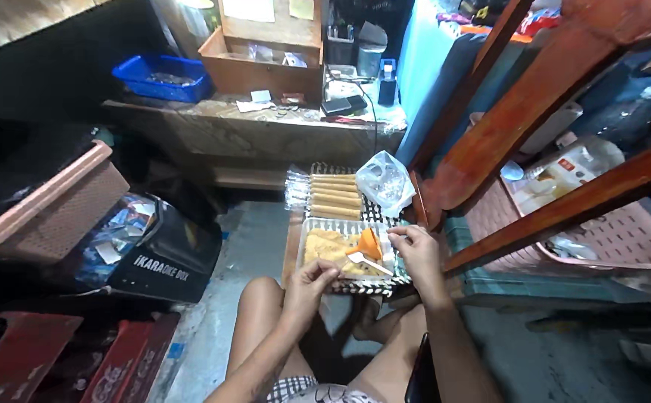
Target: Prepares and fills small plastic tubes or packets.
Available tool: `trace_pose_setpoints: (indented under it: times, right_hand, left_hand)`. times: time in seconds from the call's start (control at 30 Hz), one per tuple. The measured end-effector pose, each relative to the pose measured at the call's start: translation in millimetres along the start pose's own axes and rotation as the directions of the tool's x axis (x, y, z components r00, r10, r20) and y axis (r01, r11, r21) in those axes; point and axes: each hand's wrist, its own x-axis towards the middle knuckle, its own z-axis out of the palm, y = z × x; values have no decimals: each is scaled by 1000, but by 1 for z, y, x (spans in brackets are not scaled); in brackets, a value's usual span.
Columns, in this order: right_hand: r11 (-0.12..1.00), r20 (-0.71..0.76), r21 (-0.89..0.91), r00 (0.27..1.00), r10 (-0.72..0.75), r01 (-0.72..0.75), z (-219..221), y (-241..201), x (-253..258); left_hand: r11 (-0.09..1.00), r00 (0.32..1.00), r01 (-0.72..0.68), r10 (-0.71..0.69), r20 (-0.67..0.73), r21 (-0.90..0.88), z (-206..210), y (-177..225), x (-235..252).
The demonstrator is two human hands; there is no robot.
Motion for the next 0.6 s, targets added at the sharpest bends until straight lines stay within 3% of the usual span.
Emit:
trace_pose_setpoints:
  times: [0.1, 0.2, 0.6]
  right_hand:
    - [960, 171, -269, 977, 124, -75, 24, 17, 18]
    - [918, 217, -389, 960, 175, -79, 49, 31, 28]
    - [933, 192, -334, 960, 206, -133, 61, 30, 36]
  left_hand:
    - [999, 997, 37, -36, -75, 12, -4, -10, 6]
    - [997, 989, 70, -67, -129, 19, -6, -17, 9]
    - [996, 980, 77, -84, -180, -43, -15, -38, 21]
